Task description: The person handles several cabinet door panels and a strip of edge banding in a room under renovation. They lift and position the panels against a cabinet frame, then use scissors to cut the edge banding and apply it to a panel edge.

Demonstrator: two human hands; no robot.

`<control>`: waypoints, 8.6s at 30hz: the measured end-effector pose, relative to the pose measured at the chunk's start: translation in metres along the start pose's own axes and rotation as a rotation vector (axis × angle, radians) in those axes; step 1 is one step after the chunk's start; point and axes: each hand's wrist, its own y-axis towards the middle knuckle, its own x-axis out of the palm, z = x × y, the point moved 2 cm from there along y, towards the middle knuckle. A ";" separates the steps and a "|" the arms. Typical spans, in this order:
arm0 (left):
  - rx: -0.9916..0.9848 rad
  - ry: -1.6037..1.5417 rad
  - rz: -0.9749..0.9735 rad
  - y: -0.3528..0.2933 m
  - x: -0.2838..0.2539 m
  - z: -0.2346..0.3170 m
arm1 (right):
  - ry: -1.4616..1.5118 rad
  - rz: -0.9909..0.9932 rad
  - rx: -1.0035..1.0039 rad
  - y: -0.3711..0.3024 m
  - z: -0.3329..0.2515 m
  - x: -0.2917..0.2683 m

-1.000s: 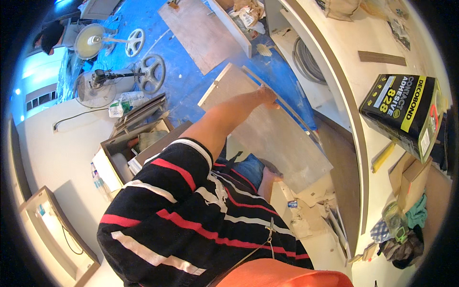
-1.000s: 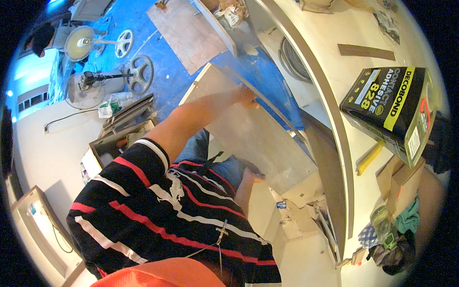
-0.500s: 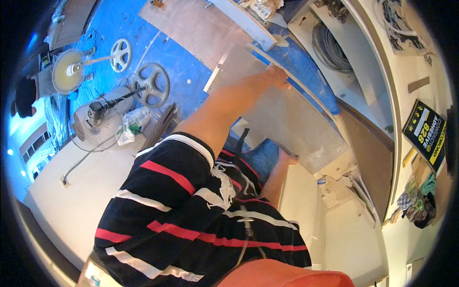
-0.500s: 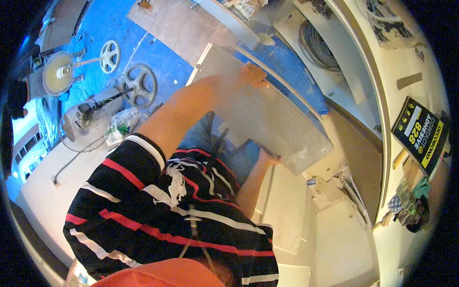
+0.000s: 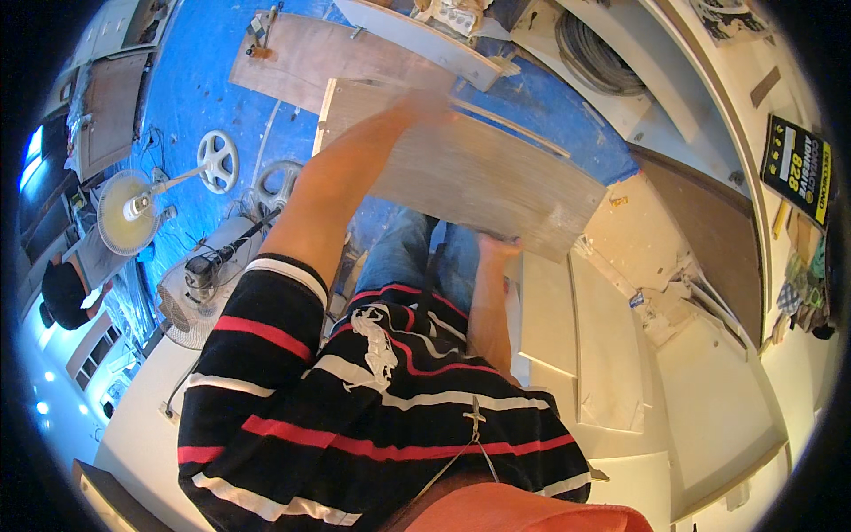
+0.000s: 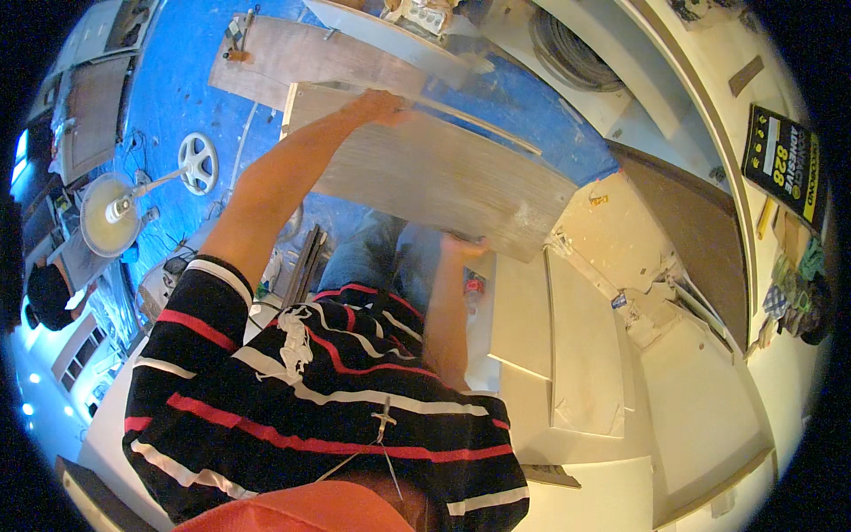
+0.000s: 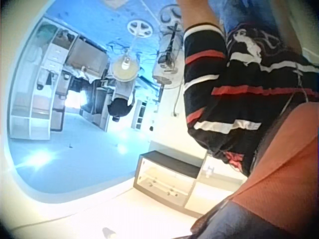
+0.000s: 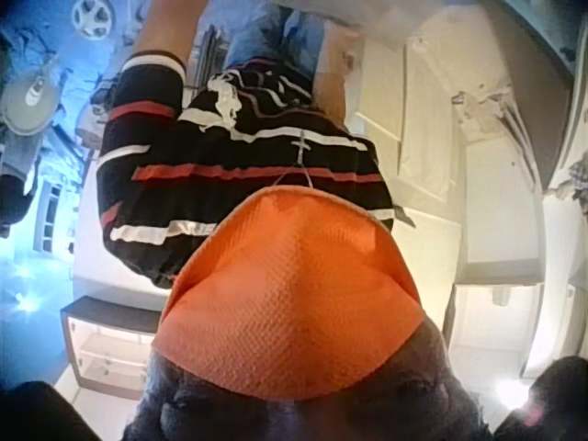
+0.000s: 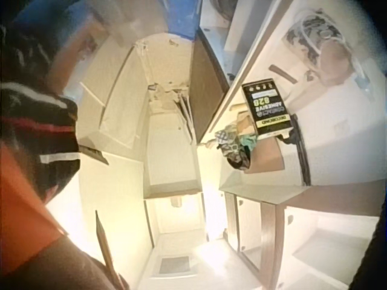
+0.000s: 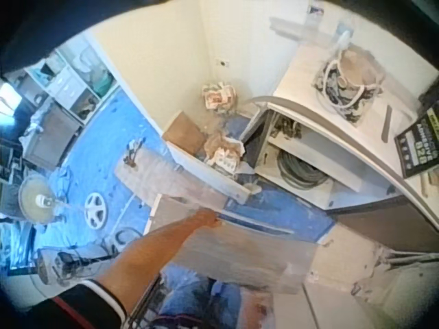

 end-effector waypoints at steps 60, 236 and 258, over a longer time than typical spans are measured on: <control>0.194 0.167 -0.091 0.188 0.046 -0.128 | 0.071 0.185 -0.166 0.144 0.145 -0.020; -0.568 -0.918 0.157 -0.018 0.146 -0.266 | -2.874 -1.180 -0.702 0.299 0.496 0.396; -0.101 -1.906 0.940 -0.025 -0.015 -0.357 | -1.714 -1.316 -0.952 -0.148 0.349 0.490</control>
